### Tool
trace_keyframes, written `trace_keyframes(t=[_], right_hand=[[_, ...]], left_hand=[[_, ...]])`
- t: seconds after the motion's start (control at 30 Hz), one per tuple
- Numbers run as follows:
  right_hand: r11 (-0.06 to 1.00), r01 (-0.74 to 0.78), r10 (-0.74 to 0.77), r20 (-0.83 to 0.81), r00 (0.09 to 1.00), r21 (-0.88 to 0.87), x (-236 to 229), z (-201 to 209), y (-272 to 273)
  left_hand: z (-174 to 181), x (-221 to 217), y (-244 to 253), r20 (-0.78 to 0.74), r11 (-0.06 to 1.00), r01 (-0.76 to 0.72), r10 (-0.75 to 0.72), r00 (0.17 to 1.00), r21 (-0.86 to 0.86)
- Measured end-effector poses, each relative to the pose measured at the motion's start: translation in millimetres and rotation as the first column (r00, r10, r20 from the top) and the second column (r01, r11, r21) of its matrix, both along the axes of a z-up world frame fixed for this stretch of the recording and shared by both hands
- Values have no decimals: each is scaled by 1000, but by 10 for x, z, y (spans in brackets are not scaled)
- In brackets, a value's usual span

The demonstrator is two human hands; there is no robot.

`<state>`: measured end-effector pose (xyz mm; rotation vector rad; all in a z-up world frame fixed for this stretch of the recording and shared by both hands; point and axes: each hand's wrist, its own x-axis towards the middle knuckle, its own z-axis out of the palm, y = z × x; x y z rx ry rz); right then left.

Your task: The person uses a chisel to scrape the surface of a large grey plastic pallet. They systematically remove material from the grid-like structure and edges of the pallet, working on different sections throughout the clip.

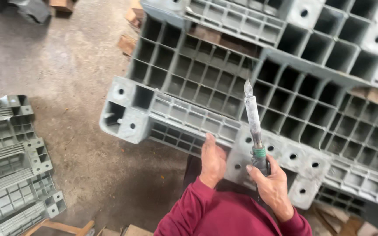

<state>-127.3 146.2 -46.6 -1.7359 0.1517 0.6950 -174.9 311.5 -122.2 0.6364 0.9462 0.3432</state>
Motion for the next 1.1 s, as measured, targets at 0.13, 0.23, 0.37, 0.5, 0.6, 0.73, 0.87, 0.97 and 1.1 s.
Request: trace_keyframes(t=[0.13,0.23,0.37,0.5,0.6,0.73,0.87,0.97,1.1], right_hand=[[996,51,-51,10,999,-69,-200,-2,-354],[986,165,-165,-7,986,27,-220,28,-441],[975,219,-220,94,971,24,-231,116,-645],[978,208,-208,244,947,27,-208,150,-872],[948,307,-318,181,931,89,-253,100,-1015],[931,346,-363,194,911,114,-352,40,-1079],[924,382,-378,206,902,23,-578,42,-1264],[905,424,-407,246,880,-20,-726,14,-1408],[903,425,-373,375,849,-66,-811,-75,-1511]], left_hand=[[-147,-196,-113,-29,999,-17,16,999,-38],[-118,-193,-23,215,998,-28,39,976,-55],[43,-168,49,122,980,-27,52,991,-197],[166,-178,169,219,992,92,-70,973,-92],[156,-235,212,194,985,160,-145,970,-65],[192,-207,163,145,983,184,-182,973,-3],[374,-527,-137,-260,782,428,-343,902,453],[586,-741,-250,-332,742,457,-326,885,491],[755,-735,-269,-357,414,515,-401,844,750]])
